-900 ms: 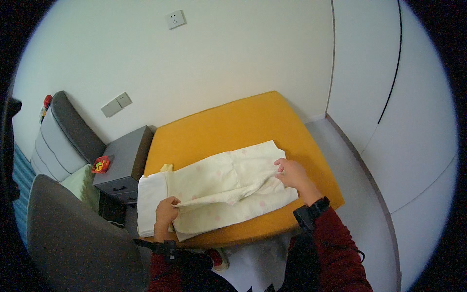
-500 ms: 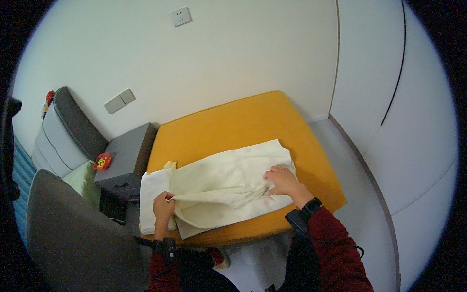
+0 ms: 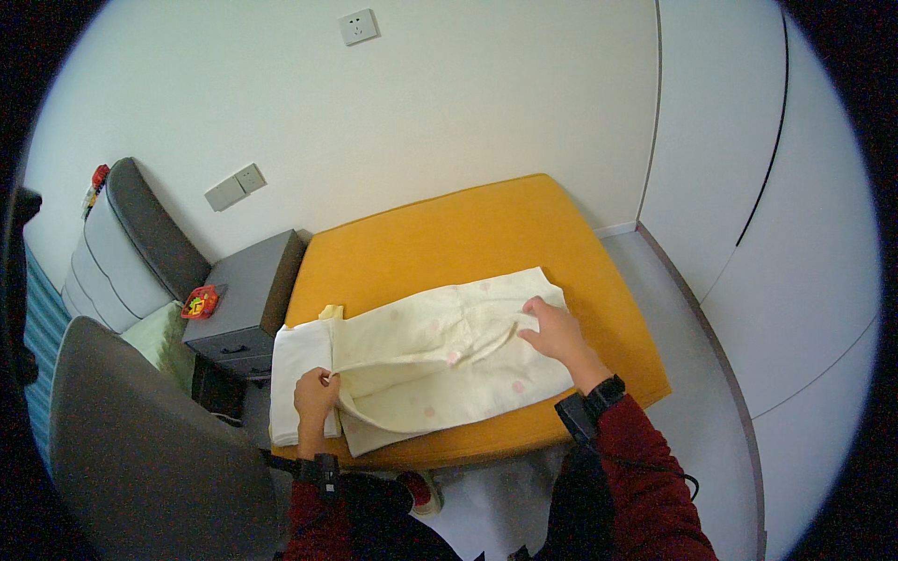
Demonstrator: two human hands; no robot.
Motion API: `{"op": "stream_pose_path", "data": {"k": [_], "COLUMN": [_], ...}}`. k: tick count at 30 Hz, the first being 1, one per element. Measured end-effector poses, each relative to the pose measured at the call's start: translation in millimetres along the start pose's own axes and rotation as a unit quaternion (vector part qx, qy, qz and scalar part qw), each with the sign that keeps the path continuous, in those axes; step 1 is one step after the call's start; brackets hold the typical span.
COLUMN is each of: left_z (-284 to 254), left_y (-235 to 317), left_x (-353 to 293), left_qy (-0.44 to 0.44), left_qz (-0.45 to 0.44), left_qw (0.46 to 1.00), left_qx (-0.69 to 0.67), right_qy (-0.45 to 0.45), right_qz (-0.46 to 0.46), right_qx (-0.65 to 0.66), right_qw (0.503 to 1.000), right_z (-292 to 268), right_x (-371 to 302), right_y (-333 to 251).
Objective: The person folds a white sheet with pink polka dots on a yellow bench. They spread the sheet, smooth it, fold it in half lengthwise, then fold it into a compact rectangle and place it on a stack of folded linens.
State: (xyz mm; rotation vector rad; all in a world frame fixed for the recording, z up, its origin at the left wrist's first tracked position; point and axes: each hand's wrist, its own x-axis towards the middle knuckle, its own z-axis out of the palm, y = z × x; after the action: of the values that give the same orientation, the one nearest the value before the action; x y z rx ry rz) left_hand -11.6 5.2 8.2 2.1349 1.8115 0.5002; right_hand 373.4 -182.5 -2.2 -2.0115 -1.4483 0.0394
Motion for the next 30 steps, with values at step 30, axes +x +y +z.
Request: {"op": "stream_pose_path", "data": {"k": [30], "left_z": [78.5], "left_y": [117.9], "left_x": [-36.2], "left_qy": [-0.101], "left_qz": [0.298], "left_qw": [0.923], "left_qx": [-0.221], "right_qy": [-0.054], "right_qz": [0.162], "right_qx": [-0.065], "right_qw": [0.983], "right_z": [-3.9], "right_x": [-0.4], "right_y": [17.5]}}
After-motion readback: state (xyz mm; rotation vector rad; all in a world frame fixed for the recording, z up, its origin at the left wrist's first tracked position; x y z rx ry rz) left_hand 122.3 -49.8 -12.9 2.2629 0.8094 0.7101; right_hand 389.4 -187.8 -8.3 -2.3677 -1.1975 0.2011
